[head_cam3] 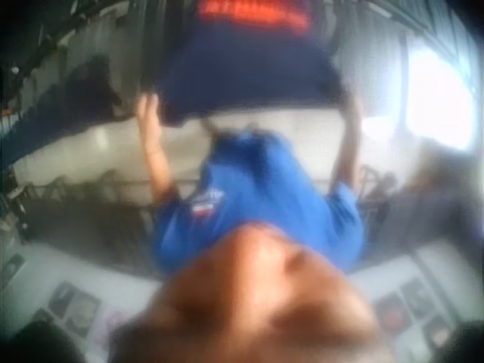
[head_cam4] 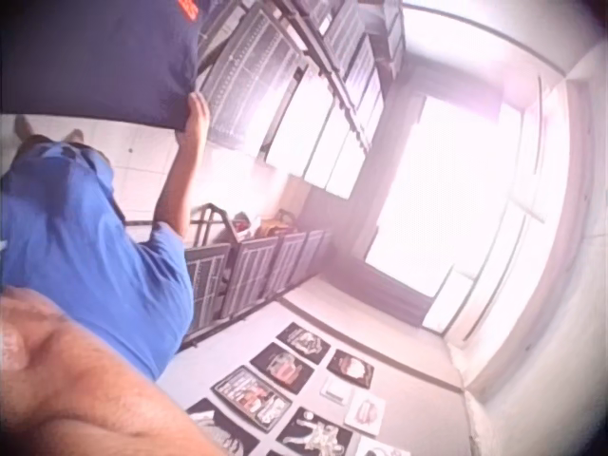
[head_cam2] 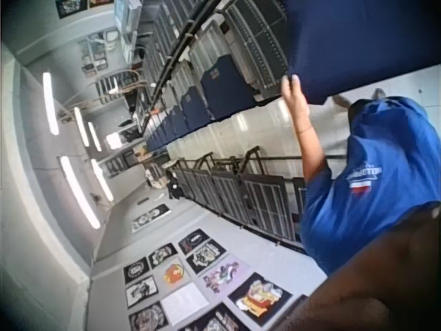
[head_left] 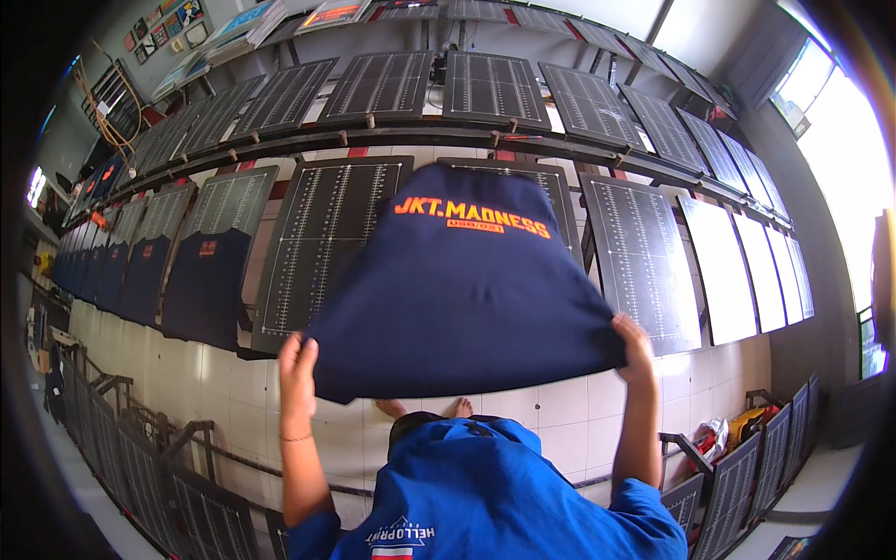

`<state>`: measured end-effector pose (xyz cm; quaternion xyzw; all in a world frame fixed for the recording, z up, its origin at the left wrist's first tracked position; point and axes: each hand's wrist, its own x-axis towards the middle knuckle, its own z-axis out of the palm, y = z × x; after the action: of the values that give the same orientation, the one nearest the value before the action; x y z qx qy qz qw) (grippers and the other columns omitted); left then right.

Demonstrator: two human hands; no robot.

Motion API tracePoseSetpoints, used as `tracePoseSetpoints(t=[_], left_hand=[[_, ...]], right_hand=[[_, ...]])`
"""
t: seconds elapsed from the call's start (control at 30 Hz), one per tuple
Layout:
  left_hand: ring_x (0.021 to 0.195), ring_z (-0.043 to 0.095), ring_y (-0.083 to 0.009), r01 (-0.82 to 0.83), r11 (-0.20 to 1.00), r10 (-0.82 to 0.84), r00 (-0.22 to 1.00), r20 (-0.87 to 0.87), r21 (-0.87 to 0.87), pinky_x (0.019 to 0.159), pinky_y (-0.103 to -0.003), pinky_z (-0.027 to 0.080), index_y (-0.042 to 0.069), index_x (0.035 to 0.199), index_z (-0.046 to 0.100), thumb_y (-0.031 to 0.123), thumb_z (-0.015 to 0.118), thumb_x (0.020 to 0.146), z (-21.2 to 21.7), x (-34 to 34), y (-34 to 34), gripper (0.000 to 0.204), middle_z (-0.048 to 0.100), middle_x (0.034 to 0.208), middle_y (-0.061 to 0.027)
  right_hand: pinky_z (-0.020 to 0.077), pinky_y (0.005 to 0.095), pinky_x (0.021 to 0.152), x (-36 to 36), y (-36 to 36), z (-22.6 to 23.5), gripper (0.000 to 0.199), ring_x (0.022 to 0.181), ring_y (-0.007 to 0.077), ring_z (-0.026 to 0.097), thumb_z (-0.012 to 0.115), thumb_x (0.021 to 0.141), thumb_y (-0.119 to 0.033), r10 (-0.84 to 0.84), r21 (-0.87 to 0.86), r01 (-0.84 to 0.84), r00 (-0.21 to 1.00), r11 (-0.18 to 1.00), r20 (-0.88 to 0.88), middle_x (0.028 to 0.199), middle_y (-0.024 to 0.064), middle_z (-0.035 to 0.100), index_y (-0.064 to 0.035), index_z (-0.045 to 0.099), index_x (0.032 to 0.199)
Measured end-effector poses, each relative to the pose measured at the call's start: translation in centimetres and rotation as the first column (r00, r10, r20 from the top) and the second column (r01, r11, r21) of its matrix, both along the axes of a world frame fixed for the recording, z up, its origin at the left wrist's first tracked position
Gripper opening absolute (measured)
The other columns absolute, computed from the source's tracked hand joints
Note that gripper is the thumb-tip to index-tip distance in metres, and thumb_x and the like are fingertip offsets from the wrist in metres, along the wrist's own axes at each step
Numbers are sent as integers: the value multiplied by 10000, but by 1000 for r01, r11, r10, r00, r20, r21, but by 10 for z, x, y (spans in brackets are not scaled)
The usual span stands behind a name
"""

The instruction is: The person picks up dark blue t-shirts and pulls them onto flat printing boards, smoothing the fabric by hand to ensure they are properly aligned and wrinkle-free.

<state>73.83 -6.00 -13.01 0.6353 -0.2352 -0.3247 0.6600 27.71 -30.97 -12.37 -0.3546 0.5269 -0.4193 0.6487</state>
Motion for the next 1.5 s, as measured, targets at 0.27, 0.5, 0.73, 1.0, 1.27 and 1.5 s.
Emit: tracePoseSetpoints(t=[0.27,0.5,0.73,1.0,1.27,1.5], left_hand=[[717,401,-40,55,954,-31,996,-86,293,645,-214,350,44,861,545,134,563,916,-165,-22,42,107,465,763,55],[646,335,-42,44,932,-24,998,-60,360,561,-232,296,66,735,453,97,573,865,-187,-25,60,180,376,695,62],[615,369,-73,26,874,-94,989,117,485,541,-269,325,38,707,472,91,616,827,-198,-23,64,195,424,650,16],[692,564,-338,-182,546,-450,760,469,818,655,-464,458,8,779,573,113,621,784,-199,-6,52,116,611,782,-163],[908,560,-375,-406,776,-287,454,844,483,807,-446,456,18,895,586,181,620,849,-153,-25,-57,172,591,879,-184],[830,591,-449,-112,846,-258,770,584,522,719,-485,464,0,980,456,142,586,880,-181,-2,-65,217,615,868,-252]], right_hand=[[486,248,671,-16,28,-170,137,731,112,603,613,904,-148,37,77,-33,999,996,-41,823,33,634,-23,598,959],[419,224,594,-40,36,-204,147,659,65,498,617,914,-190,-27,-128,-25,919,991,-392,753,-18,550,-53,568,932],[401,228,585,-39,43,-199,193,680,69,479,664,867,-194,-24,-129,-50,855,990,-518,759,-21,528,-74,520,915],[496,321,700,-24,31,-188,261,758,210,643,716,775,-168,50,-76,-213,533,974,-845,802,132,664,20,598,913],[494,428,777,21,8,-153,396,899,336,638,730,766,-312,36,-32,-269,245,962,-969,949,147,672,-35,603,1018],[479,460,779,15,1,-170,337,900,392,620,678,767,-228,39,-75,-310,348,948,-937,934,222,641,-16,576,1008]])
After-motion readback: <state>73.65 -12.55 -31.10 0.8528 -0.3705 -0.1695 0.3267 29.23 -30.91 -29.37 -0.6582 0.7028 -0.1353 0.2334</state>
